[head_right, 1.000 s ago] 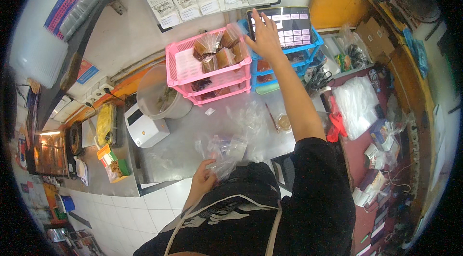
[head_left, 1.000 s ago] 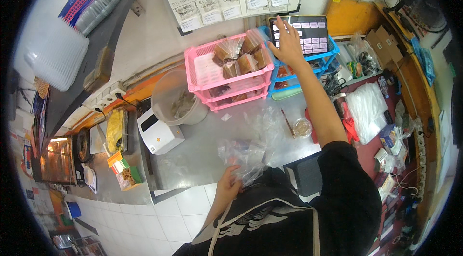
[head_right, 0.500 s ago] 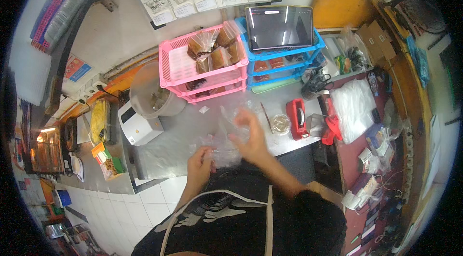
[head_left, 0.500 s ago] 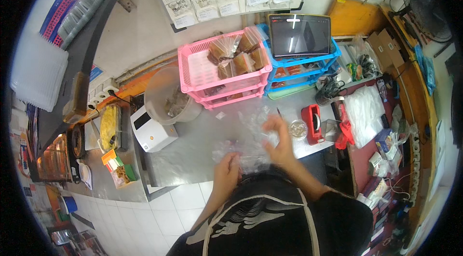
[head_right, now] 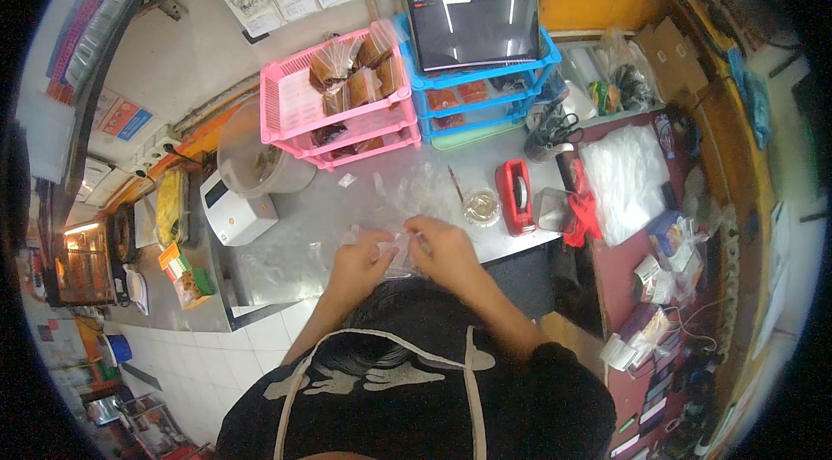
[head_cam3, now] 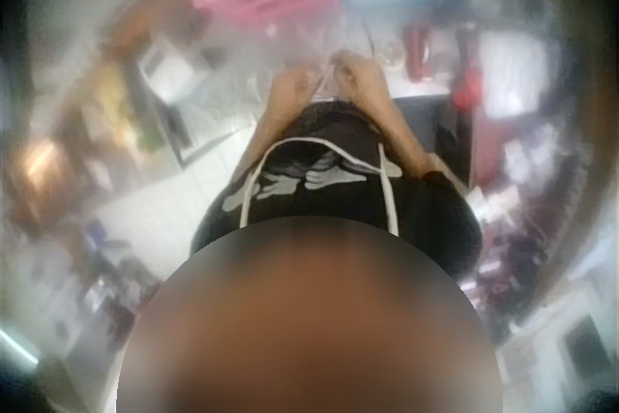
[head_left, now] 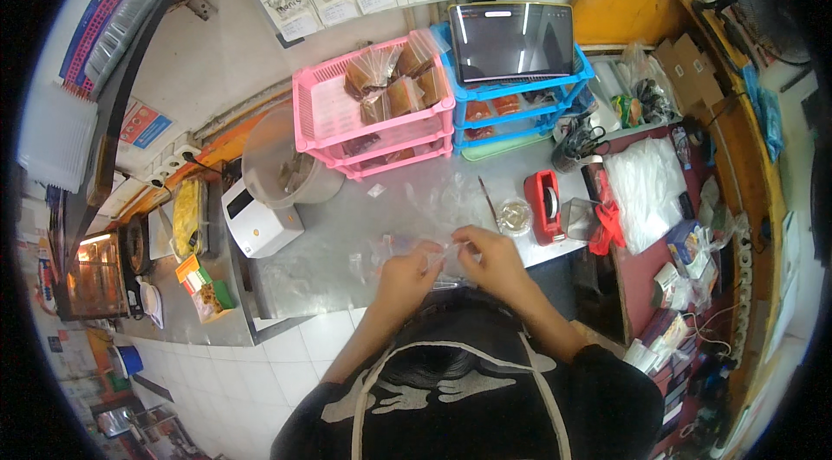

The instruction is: The person cuts a piece of fried chicken with a knife, places it into a plastic bag, and seals the bag. They then handle a small box and place it into another plastic bag, sealing it as well. The person also handles a receipt and a small container of sauce.

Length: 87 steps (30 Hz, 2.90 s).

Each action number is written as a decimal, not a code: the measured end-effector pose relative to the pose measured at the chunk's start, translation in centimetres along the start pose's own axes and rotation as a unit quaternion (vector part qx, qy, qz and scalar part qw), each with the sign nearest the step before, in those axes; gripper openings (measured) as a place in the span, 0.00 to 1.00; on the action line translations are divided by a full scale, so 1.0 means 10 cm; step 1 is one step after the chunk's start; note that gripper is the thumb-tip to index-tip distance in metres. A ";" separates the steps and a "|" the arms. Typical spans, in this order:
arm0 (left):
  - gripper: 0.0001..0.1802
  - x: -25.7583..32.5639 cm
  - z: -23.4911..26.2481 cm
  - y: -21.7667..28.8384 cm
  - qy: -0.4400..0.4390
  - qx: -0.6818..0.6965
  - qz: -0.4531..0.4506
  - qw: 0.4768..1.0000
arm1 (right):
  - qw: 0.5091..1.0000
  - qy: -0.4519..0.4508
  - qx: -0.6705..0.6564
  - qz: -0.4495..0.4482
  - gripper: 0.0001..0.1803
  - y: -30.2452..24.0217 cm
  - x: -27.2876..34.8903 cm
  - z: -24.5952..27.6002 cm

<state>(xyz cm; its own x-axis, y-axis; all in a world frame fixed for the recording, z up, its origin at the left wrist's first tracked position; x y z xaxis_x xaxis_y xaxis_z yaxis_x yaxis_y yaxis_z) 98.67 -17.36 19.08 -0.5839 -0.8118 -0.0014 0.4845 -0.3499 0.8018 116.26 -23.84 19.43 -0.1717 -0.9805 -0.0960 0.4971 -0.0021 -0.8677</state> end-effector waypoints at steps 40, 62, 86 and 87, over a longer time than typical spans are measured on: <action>0.12 0.42 -0.96 -0.62 0.167 0.027 0.115 0.979 | 0.977 0.134 0.155 -0.057 0.24 0.73 0.86 0.14; 0.08 0.15 -1.08 0.18 -0.107 -0.039 -0.018 0.993 | 0.924 -0.211 0.259 -0.186 0.30 0.77 0.93 -0.37; 0.04 0.55 -1.52 0.12 -0.135 -0.098 -0.033 0.985 | 0.957 -0.074 0.278 -0.026 0.41 1.68 1.07 -0.48; 0.04 0.58 -1.56 0.19 -0.123 -0.063 -0.058 0.989 | 0.978 -0.057 0.197 0.028 0.40 1.70 1.05 -0.47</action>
<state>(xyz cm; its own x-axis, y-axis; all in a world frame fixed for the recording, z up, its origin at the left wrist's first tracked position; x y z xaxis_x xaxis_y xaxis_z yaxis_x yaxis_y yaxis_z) 106.32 -30.00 11.26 -0.7736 -0.6298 0.0698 0.4733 -0.5009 0.7246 118.91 -33.25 1.40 -0.0509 -0.9967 -0.0637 0.7960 -0.0020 -0.6053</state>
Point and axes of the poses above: each hand's wrist, its own x-axis away from the middle knuckle, its own z-axis out of the back of the hand, y = z × x, the point moved 2 cm from there along -x, towards the middle knuckle, and after that the axes turned 2 degrees about y, right-handed, at the moved point
